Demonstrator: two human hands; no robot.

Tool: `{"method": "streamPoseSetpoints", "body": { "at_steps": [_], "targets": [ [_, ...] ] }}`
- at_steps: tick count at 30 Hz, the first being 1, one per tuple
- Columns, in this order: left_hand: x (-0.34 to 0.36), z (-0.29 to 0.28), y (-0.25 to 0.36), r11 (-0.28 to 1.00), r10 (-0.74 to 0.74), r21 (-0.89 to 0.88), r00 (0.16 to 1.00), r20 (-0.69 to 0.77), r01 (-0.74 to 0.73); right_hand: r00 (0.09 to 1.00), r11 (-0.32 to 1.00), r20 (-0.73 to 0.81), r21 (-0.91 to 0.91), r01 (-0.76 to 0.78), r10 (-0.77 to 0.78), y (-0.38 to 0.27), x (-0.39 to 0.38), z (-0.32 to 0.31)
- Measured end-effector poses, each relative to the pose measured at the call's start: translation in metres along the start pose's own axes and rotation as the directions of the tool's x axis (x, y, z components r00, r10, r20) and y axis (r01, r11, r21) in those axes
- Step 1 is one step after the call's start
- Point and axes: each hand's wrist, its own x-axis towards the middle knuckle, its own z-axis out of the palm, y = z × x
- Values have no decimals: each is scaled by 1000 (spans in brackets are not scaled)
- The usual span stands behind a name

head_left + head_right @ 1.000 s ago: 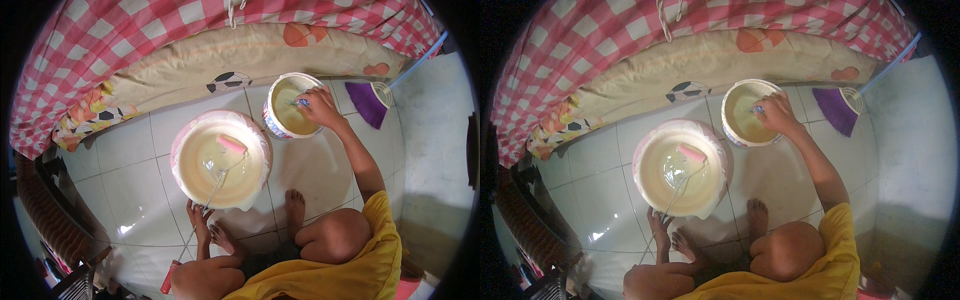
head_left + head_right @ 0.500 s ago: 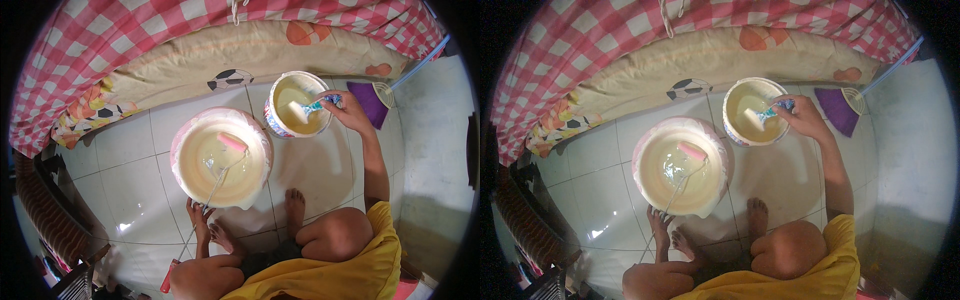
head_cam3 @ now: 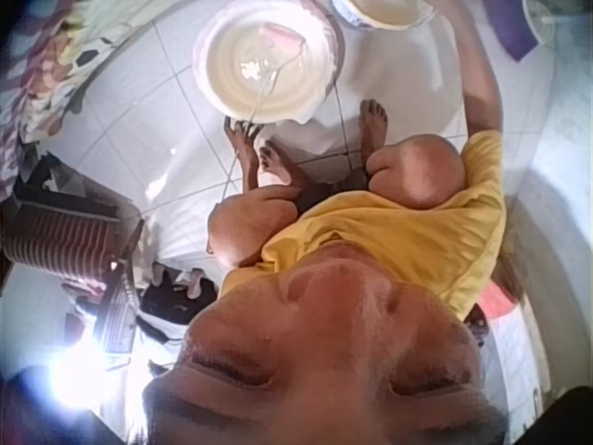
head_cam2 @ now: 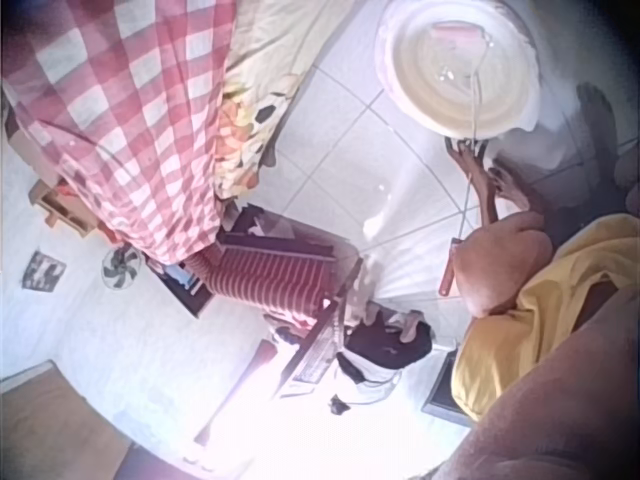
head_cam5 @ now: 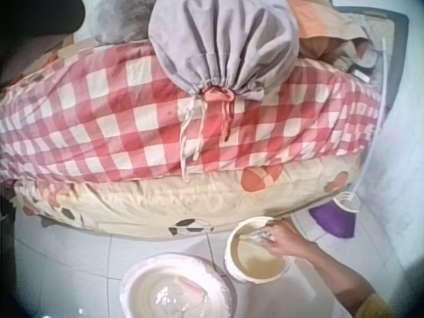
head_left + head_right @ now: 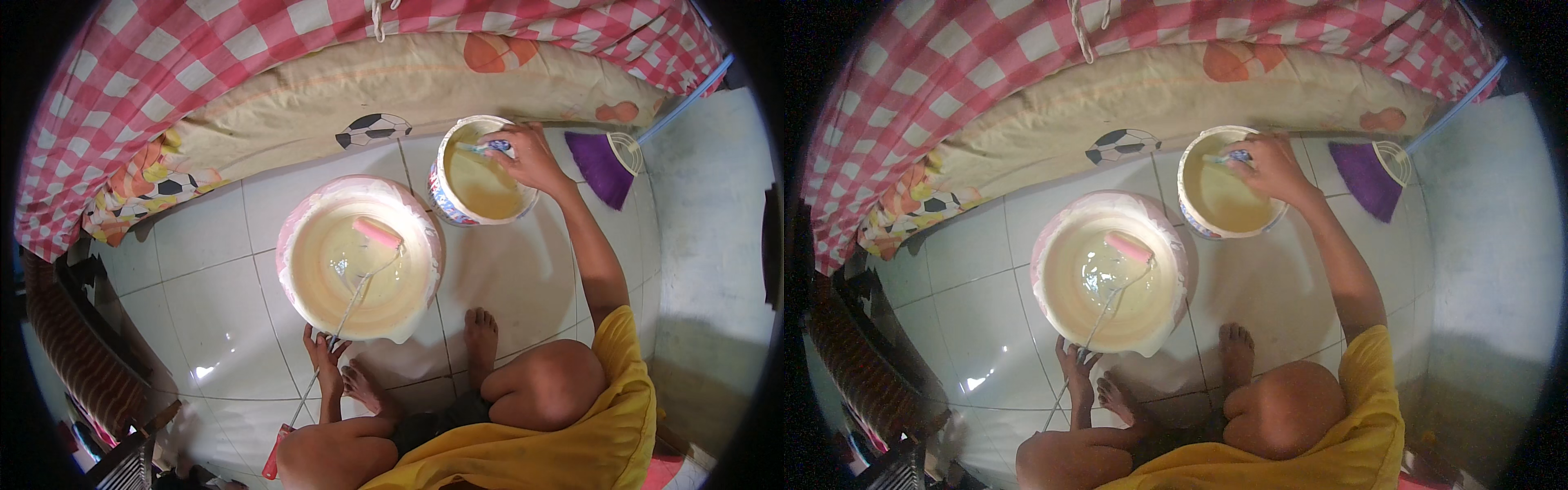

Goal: The person sits on the floor and pours paint from a smaller bucket into a larger pink basin. They then use a paint roller to mix the contents of the basin.

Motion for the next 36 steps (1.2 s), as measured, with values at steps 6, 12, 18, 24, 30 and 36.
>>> {"method": "streamPoseSetpoints", "body": {
  "at_steps": [6,12,18,24,30,36],
  "targets": [
    [-1,0,2,1000,3,-15,1000,-19,-3,936,993,332,66,101,-117,-29,6,-12],
    [0,-1,0,1000,10,-28,1000,-6,-10,946,962,231,205,182,-228,-29,-21,-44],
    [0,1,2,999,-9,-42,1000,-17,8,905,893,226,198,-404,360,-27,-28,-70],
    [0,0,-3,999,0,-39,1000,-11,-1,913,901,-71,207,-381,402,-3,-31,-46],
    [-1,0,0,1000,10,-23,1000,-24,-10,969,938,-196,-282,-202,150,-26,-42,-39],
    [-1,1,-3,997,-21,-70,1000,-9,20,980,905,-194,-411,-111,32,-63,-53,-47]
  ]
}}
